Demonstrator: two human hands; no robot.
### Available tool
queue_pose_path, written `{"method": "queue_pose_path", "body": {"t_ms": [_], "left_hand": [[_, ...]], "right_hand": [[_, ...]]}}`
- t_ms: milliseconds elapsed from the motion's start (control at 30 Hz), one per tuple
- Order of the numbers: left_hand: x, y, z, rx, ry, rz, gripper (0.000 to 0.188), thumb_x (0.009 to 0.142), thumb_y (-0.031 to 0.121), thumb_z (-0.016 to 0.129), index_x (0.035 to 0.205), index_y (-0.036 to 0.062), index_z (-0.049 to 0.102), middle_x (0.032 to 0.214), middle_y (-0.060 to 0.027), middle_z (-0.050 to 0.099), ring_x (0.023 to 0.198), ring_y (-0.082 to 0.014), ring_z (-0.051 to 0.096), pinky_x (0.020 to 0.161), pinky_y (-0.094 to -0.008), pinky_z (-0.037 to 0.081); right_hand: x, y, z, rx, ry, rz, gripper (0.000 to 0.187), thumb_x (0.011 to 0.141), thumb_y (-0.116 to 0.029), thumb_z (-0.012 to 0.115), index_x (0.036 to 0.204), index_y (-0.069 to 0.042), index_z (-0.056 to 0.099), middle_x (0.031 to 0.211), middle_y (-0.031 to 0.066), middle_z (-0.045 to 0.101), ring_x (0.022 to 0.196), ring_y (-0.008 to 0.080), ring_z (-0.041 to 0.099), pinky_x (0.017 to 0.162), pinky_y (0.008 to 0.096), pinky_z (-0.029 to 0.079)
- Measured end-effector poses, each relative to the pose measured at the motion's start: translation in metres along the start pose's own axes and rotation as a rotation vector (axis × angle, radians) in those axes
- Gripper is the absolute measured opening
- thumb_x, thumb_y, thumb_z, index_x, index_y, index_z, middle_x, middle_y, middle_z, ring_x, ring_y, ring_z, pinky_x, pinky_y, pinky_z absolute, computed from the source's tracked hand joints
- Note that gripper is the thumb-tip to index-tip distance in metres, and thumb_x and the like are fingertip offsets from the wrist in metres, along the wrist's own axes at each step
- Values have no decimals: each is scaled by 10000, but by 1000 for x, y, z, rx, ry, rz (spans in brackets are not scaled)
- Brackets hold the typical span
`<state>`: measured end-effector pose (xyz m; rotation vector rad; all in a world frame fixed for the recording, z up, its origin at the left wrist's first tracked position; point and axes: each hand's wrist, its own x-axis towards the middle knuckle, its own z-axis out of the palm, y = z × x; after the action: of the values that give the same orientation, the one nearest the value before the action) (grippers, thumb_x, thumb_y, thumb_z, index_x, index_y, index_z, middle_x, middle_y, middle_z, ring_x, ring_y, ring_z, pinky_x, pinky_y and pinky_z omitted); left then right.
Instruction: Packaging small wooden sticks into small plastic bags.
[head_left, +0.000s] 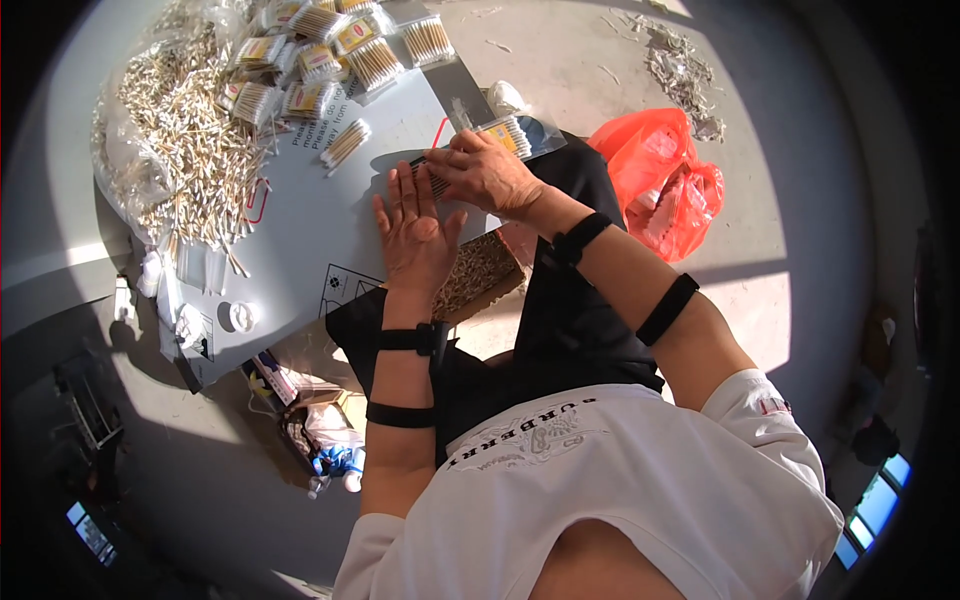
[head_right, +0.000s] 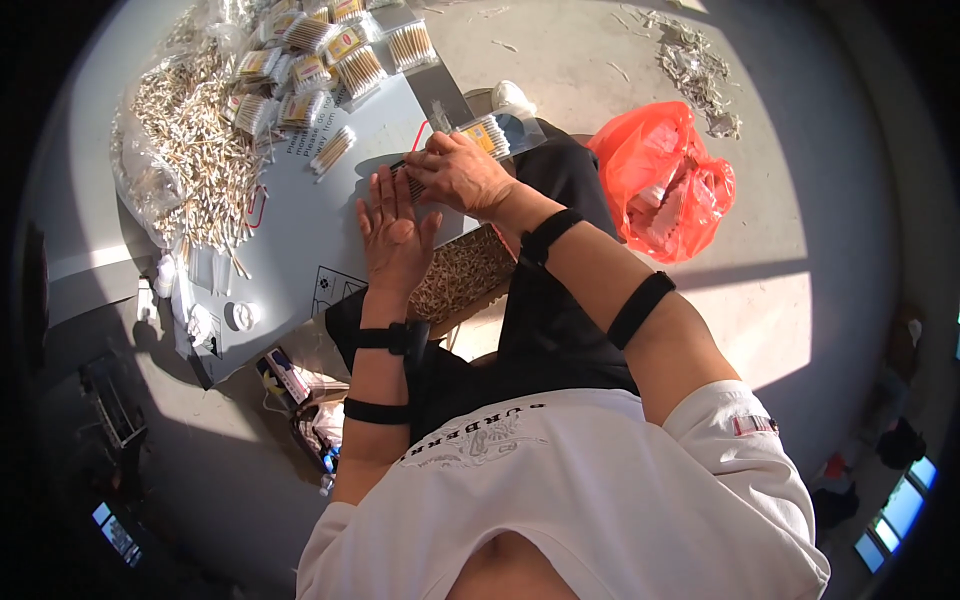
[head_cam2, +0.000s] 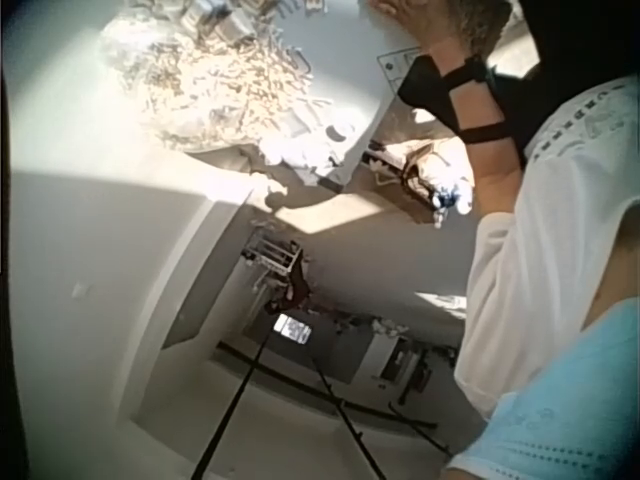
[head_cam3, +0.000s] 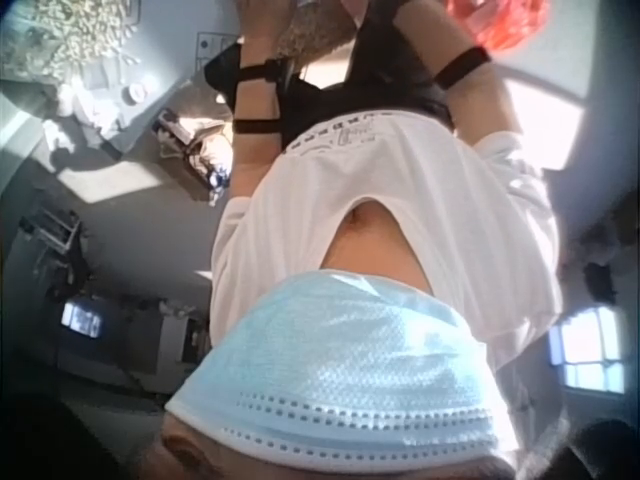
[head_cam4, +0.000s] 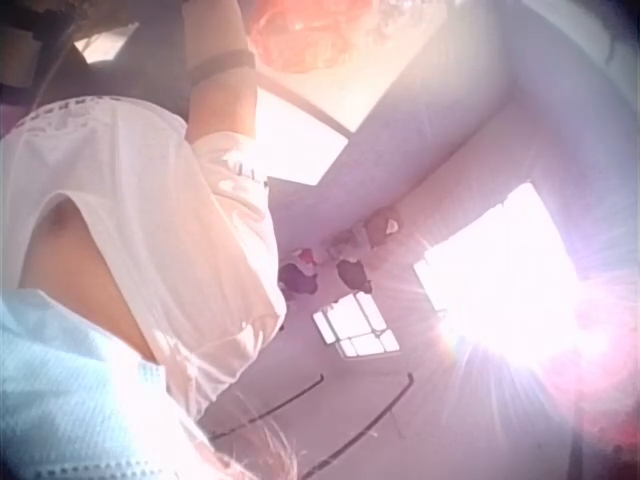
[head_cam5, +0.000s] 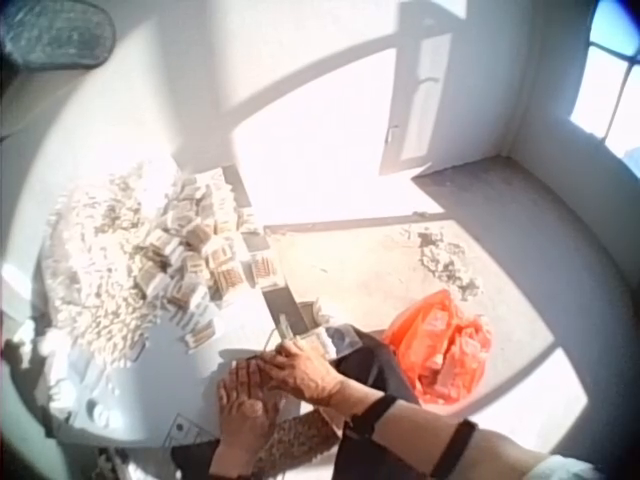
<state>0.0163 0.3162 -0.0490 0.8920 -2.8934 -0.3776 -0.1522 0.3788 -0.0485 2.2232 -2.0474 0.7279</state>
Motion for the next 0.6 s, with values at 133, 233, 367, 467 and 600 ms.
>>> {"method": "queue_pose_path", "body": {"t_ms": [133,233,367,467,600], "left_hand": [[-1,0,-1,11,-11,16,794,931,550,402,1496,32,196,1566,-168,155,1461,-318,92,1163,-509,46],[-1,3,0,13,-12,10,793,935,554,386,1499,34,186,1567,-169,153,1461,-318,91,1164,-506,45],[-1,-1,4,21,19,24,776,945,547,369,1500,36,186,1565,-169,157,1460,-319,94,1165,-504,51],[-2,-2,5,23,22,21,772,946,543,371,1496,31,193,1562,-172,163,1459,-320,100,1165,-503,59],[1,4,3,-8,51,55,810,942,611,303,1490,23,199,1562,-178,156,1459,-323,95,1163,-508,55]], "right_hand": [[-1,-1,-1,-21,-3,12,466,742,-309,707,1161,-111,653,1291,-16,579,1060,215,519,945,367,426],[-3,-3,-1,-38,-15,34,463,749,-318,701,1164,-119,652,1292,-26,579,1087,208,510,954,374,410],[-2,-3,-6,-14,-10,35,432,797,-300,679,1192,-132,634,1325,-16,554,1220,228,460,1016,430,346],[-11,8,-20,-77,249,305,392,854,-321,624,1206,-150,627,1330,31,542,1299,258,400,1042,471,302],[-30,49,-13,-144,462,771,419,927,-406,528,1229,-125,600,1362,109,498,1268,323,442,1032,483,336]]}}
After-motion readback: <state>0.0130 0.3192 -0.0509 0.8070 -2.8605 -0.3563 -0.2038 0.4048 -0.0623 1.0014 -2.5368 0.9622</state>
